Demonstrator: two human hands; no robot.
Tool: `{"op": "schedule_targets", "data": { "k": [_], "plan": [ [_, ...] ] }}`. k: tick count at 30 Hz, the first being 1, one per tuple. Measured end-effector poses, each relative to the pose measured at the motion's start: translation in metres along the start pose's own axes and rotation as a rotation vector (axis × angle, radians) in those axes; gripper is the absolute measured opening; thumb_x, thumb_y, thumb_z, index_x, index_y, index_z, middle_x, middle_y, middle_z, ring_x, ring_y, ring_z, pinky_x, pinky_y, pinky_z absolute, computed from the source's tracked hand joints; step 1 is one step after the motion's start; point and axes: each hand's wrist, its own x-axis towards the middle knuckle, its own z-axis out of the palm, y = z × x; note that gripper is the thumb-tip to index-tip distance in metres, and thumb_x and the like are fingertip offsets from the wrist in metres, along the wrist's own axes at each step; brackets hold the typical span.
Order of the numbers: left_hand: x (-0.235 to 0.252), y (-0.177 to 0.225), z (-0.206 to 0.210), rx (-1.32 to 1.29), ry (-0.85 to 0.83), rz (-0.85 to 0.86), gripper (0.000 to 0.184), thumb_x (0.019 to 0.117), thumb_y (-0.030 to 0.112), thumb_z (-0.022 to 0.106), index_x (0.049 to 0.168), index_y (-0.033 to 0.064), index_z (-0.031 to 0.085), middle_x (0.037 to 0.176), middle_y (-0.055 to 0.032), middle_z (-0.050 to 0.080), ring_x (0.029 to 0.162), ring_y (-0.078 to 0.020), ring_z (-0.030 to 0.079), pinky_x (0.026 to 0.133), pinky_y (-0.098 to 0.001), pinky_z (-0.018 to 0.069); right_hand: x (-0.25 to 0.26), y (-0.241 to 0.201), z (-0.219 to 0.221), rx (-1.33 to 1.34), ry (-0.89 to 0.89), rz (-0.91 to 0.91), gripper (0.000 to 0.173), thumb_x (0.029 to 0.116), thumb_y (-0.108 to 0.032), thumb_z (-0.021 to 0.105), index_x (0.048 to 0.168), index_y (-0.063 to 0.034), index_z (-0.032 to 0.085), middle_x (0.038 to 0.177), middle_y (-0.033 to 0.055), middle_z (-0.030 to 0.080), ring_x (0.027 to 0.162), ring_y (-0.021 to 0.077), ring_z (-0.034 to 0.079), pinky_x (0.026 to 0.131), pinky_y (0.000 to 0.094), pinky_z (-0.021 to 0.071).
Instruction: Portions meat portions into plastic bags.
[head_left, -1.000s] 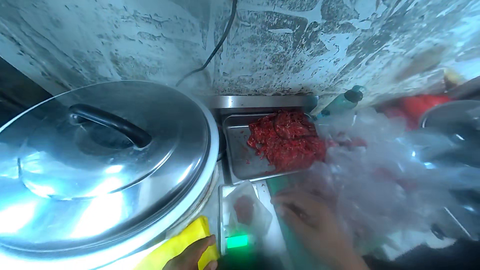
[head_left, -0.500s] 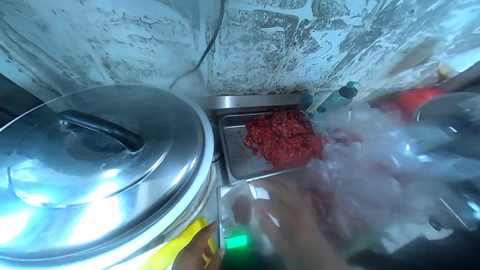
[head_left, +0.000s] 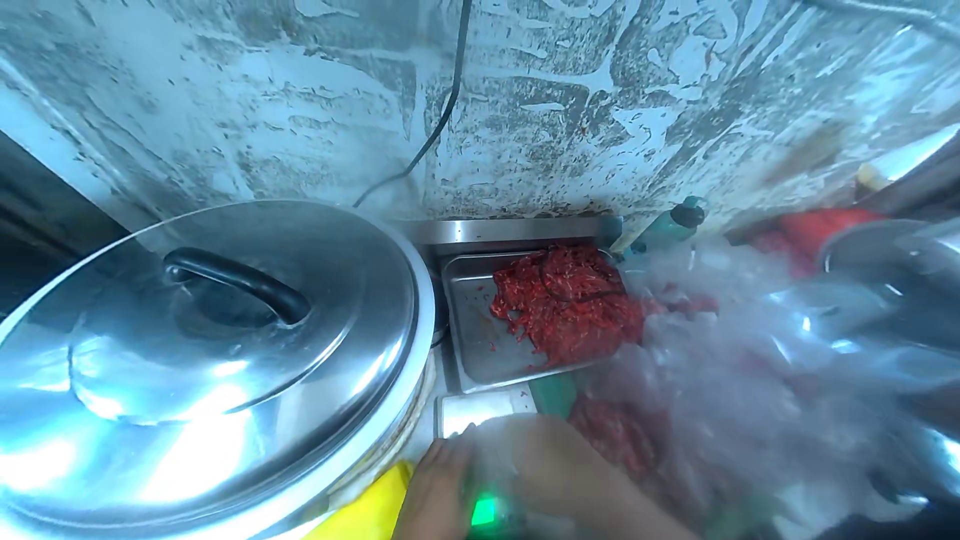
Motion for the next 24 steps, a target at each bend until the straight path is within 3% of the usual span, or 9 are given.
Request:
{"op": "schedule_targets", "data": {
  "k": [2, 6, 8, 11, 14, 16, 19, 22, 24],
  "plan": [
    [0.003, -0.003, 0.003, -0.021, 0.055, 0.013, 0.061, 0.0932, 0.023, 0.065, 0.151, 0.0101, 0.051, 0.134, -0.0070, 0.067, 0.125, -0.0243, 0.062, 0.108, -0.0403, 0.0487, 0.002, 0.007, 0.010, 0.046, 0.050, 0.031, 0.050, 0.0976, -0.038, 0.056, 0.127, 0.0015, 0.062, 0.125, 0.0263, 0.065, 0.116, 0.0454, 0.063, 0.091, 0.0675, 0.0490],
    [0.001, -0.004, 0.002, -0.072, 0.032, 0.010, 0.056, 0.0954, 0.019, 0.060, 0.150, 0.0084, 0.052, 0.136, -0.0066, 0.066, 0.127, -0.0233, 0.061, 0.110, -0.0392, 0.0473, 0.002, 0.012, 0.017, 0.093, 0.038, -0.027, 0.032, 0.0990, -0.023, 0.055, 0.117, 0.0003, 0.067, 0.120, 0.0248, 0.068, 0.118, 0.0438, 0.062, 0.098, 0.0652, 0.0468],
    [0.000, -0.007, 0.007, -0.101, 0.057, 0.031, 0.053, 0.0973, 0.019, 0.059, 0.148, 0.0075, 0.054, 0.136, -0.0065, 0.067, 0.127, -0.0232, 0.061, 0.110, -0.0398, 0.0478, 0.013, 0.024, 0.032, 0.134, 0.102, -0.063, 0.027, 0.0964, -0.022, 0.060, 0.114, -0.0032, 0.070, 0.114, 0.0207, 0.070, 0.113, 0.0399, 0.065, 0.097, 0.0628, 0.0492],
    [0.001, -0.011, 0.013, -0.113, 0.147, 0.072, 0.050, 0.0974, 0.023, 0.061, 0.145, 0.0078, 0.057, 0.127, -0.0063, 0.070, 0.123, -0.0221, 0.063, 0.107, -0.0410, 0.0503, 0.032, 0.036, 0.055, 0.141, 0.238, -0.078, 0.032, 0.0987, -0.028, 0.058, 0.123, -0.0095, 0.067, 0.119, 0.0156, 0.070, 0.114, 0.0357, 0.066, 0.094, 0.0622, 0.0528],
    [-0.002, -0.011, 0.013, -0.051, 0.133, 0.070, 0.060, 0.0931, 0.028, 0.066, 0.149, 0.0110, 0.054, 0.133, -0.0021, 0.068, 0.129, -0.0226, 0.058, 0.108, -0.0446, 0.0471, 0.049, 0.037, 0.068, 0.111, 0.313, -0.065, 0.031, 0.1010, -0.032, 0.053, 0.126, -0.0170, 0.065, 0.118, 0.0099, 0.071, 0.109, 0.0319, 0.069, 0.087, 0.0619, 0.0560],
    [-0.003, -0.011, 0.013, -0.005, 0.104, 0.067, 0.064, 0.0922, 0.033, 0.067, 0.151, 0.0131, 0.052, 0.141, 0.0019, 0.064, 0.137, -0.0243, 0.052, 0.110, -0.0487, 0.0431, 0.059, 0.032, 0.071, 0.064, 0.311, -0.001, 0.028, 0.1000, -0.031, 0.054, 0.118, -0.0151, 0.067, 0.113, 0.0102, 0.072, 0.103, 0.0321, 0.070, 0.083, 0.0613, 0.0572],
    [-0.003, -0.012, 0.018, 0.007, 0.070, 0.054, 0.064, 0.0916, 0.032, 0.066, 0.152, 0.0151, 0.052, 0.143, 0.0022, 0.063, 0.141, -0.0266, 0.048, 0.113, -0.0520, 0.0392, 0.065, 0.022, 0.065, -0.016, 0.219, 0.111, 0.024, 0.0978, -0.027, 0.057, 0.108, -0.0091, 0.069, 0.109, 0.0141, 0.072, 0.101, 0.0354, 0.070, 0.080, 0.0614, 0.0567],
    [-0.004, -0.013, 0.018, 0.017, 0.075, 0.048, 0.057, 0.0958, 0.034, 0.062, 0.150, 0.0178, 0.054, 0.141, 0.0036, 0.064, 0.142, -0.0260, 0.047, 0.114, -0.0515, 0.0381, 0.062, 0.025, 0.060, -0.030, 0.208, 0.119, 0.025, 0.0955, -0.028, 0.061, 0.107, -0.0082, 0.069, 0.106, 0.0157, 0.072, 0.099, 0.0372, 0.070, 0.080, 0.0628, 0.0557],
    [-0.006, -0.016, 0.019, 0.020, 0.069, 0.040, 0.054, 0.0980, 0.034, 0.059, 0.150, 0.0200, 0.054, 0.143, 0.0060, 0.063, 0.145, -0.0254, 0.044, 0.116, -0.0514, 0.0349, 0.061, 0.028, 0.062, -0.028, 0.229, 0.106, 0.029, 0.0959, -0.030, 0.060, 0.113, -0.0089, 0.069, 0.110, 0.0151, 0.072, 0.102, 0.0367, 0.070, 0.082, 0.0625, 0.0559]
  ]
}}
